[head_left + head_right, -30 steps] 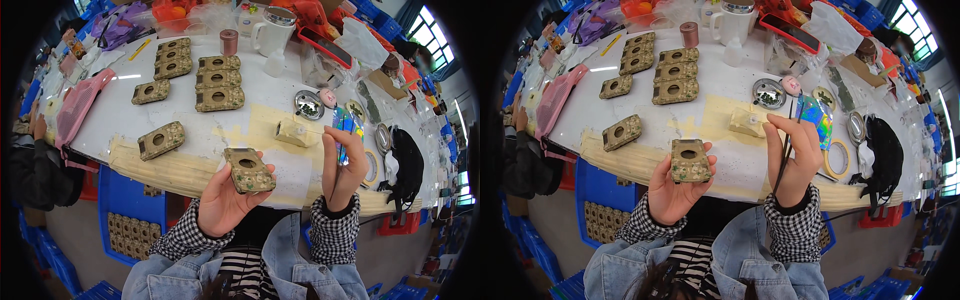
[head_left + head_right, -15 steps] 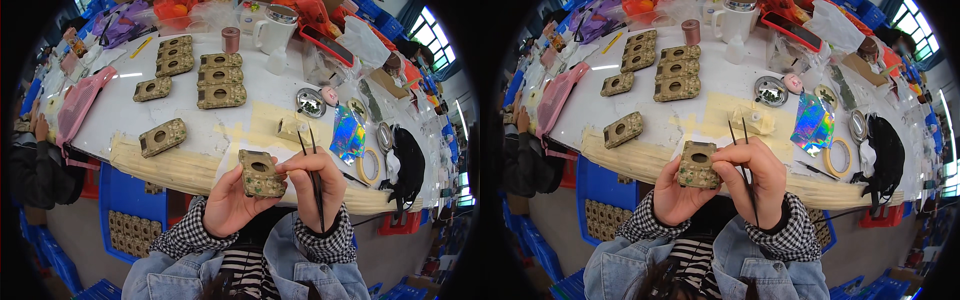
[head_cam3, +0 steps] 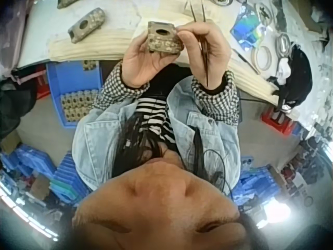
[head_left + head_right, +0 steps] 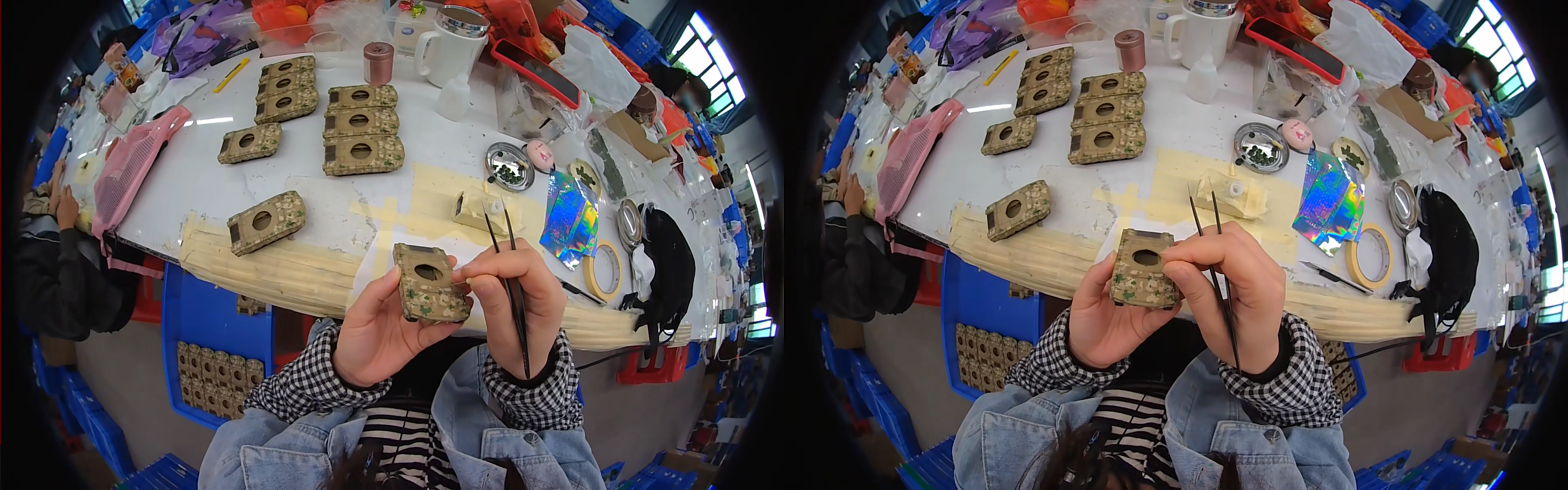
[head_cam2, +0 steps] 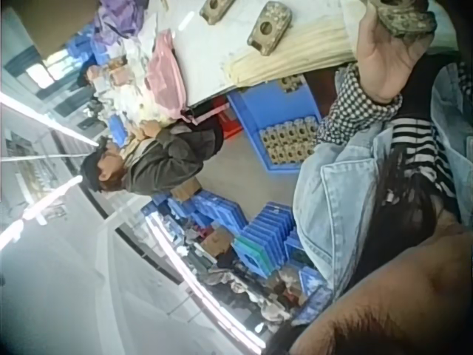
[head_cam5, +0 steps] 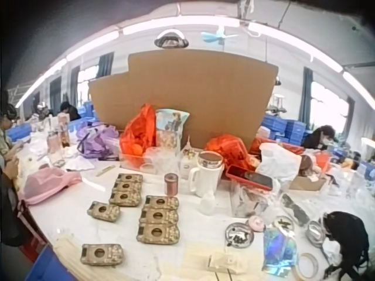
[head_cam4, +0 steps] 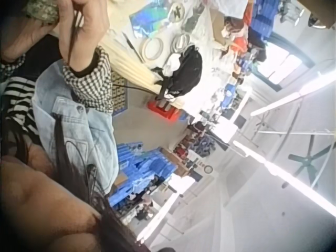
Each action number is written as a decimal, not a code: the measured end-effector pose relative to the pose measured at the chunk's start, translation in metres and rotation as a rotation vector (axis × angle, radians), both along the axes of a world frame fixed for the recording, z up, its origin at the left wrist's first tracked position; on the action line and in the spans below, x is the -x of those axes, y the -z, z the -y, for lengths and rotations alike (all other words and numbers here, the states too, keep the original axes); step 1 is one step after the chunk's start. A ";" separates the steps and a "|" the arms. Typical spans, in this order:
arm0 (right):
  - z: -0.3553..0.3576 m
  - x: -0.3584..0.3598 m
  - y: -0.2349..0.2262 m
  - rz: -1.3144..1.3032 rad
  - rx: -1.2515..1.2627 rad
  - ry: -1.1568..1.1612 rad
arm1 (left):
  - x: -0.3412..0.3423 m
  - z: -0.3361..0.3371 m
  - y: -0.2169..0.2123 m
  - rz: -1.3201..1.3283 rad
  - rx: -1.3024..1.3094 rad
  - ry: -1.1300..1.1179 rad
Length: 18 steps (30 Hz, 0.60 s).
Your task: Painting and detailing camouflage patterns and assembly parts on miniature toy tanks at a factory workbench.
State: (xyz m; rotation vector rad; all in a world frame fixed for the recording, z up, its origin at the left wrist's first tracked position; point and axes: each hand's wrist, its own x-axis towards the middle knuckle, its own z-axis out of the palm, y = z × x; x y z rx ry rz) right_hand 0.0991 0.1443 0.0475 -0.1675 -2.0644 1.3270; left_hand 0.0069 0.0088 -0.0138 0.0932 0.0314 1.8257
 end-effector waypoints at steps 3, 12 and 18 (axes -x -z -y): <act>-0.001 0.000 0.000 0.005 -0.018 -0.001 | 0.000 0.000 0.001 0.000 -0.001 0.000; -0.002 0.000 0.001 -0.025 0.157 -0.031 | 0.002 0.000 0.002 0.002 -0.021 0.021; -0.040 0.004 0.004 -0.060 -0.160 0.356 | 0.007 0.005 0.004 0.054 -0.059 -0.007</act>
